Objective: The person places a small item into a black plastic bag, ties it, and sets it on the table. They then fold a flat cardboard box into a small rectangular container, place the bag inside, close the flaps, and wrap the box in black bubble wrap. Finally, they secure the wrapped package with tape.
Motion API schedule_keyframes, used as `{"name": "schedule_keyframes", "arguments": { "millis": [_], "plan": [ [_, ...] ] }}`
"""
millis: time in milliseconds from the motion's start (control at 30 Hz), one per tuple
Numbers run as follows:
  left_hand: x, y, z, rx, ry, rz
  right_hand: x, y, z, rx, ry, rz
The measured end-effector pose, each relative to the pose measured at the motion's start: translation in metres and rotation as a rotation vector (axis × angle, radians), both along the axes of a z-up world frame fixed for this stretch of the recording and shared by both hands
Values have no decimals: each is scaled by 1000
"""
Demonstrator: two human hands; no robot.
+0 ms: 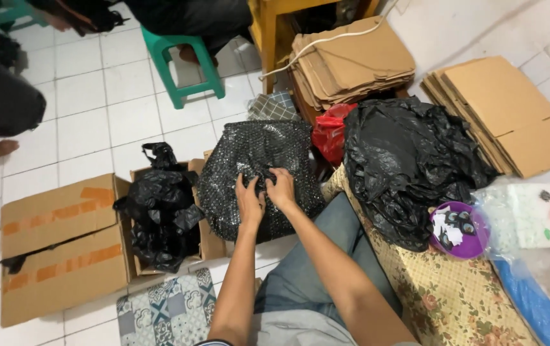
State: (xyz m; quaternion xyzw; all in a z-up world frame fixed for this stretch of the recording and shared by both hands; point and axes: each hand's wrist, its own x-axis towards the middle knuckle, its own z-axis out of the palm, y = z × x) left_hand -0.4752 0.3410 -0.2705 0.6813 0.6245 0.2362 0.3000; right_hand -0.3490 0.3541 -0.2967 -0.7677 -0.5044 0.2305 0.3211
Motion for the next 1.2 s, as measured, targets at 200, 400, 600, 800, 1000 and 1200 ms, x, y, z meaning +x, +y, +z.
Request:
{"name": "schedule_keyframes", "arguments": {
  "millis": [200, 400, 600, 800, 1000, 1200],
  "plan": [
    [6, -14, 69, 136, -245, 209, -21, -30, 98, 241, -95, 32],
    [8, 2, 80, 92, -933, 417, -35, -35, 153, 672, -42, 22],
    [17, 16, 128, -122, -1405, 332, -20, -67, 242, 889, 108, 250],
    [67, 20, 167, -397, -1760, 108, 48, -111, 305, 905, 216, -157],
    [134, -30, 225, -416, -1469, -344, 103, -182, 356, 661, 308, -137],
    [168, -90, 331, -123, -1317, -958, 147, -236, 344, 895, 500, -365]
  ]
}}
